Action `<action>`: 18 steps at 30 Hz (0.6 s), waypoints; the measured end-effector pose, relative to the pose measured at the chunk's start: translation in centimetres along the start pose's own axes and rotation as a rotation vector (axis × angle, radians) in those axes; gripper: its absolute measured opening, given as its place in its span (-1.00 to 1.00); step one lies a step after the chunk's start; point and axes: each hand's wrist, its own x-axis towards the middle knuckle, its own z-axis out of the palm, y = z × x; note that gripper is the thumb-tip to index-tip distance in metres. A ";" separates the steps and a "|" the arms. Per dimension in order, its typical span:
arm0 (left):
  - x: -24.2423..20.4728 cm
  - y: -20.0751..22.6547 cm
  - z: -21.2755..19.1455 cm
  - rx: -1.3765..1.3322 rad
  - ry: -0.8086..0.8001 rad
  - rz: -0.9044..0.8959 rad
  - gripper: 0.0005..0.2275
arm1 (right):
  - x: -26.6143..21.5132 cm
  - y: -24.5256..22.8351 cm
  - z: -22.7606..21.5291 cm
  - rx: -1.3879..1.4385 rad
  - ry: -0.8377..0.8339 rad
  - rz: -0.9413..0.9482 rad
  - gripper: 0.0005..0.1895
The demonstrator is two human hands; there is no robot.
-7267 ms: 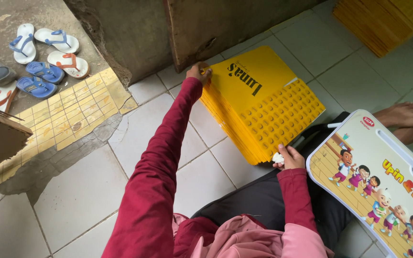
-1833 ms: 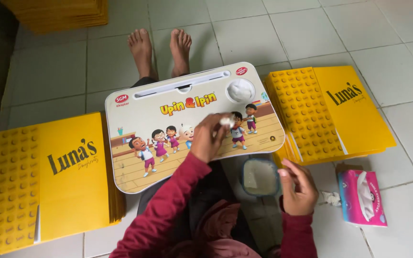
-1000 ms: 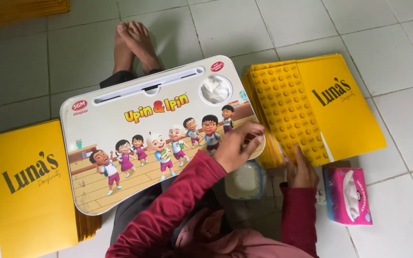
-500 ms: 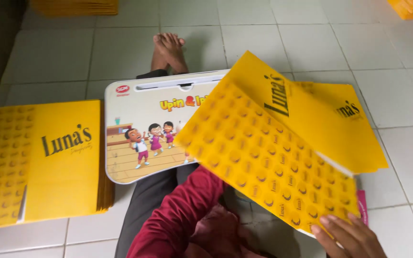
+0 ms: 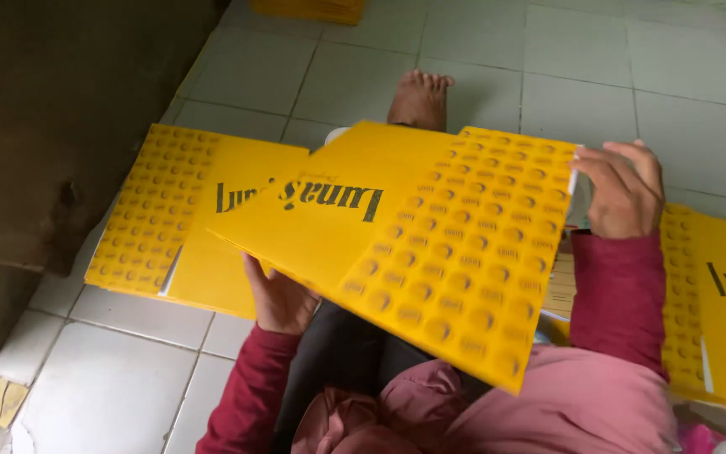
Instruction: Applying glue to the flaps of yellow cardboard boxes for assembly
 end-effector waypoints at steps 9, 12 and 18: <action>-6.4 -4.3 -5.7 0.473 0.743 -0.346 -0.62 | -7.2 -13.9 5.3 0.449 -0.526 0.148 -0.40; -6.4 -4.4 -5.0 0.469 0.739 -0.316 -0.67 | -8.1 -19.8 4.2 0.320 -0.611 0.147 -0.21; -8.5 -4.5 -4.3 0.526 0.514 -0.500 -0.74 | -11.4 -24.5 0.7 0.261 -0.624 0.390 -0.23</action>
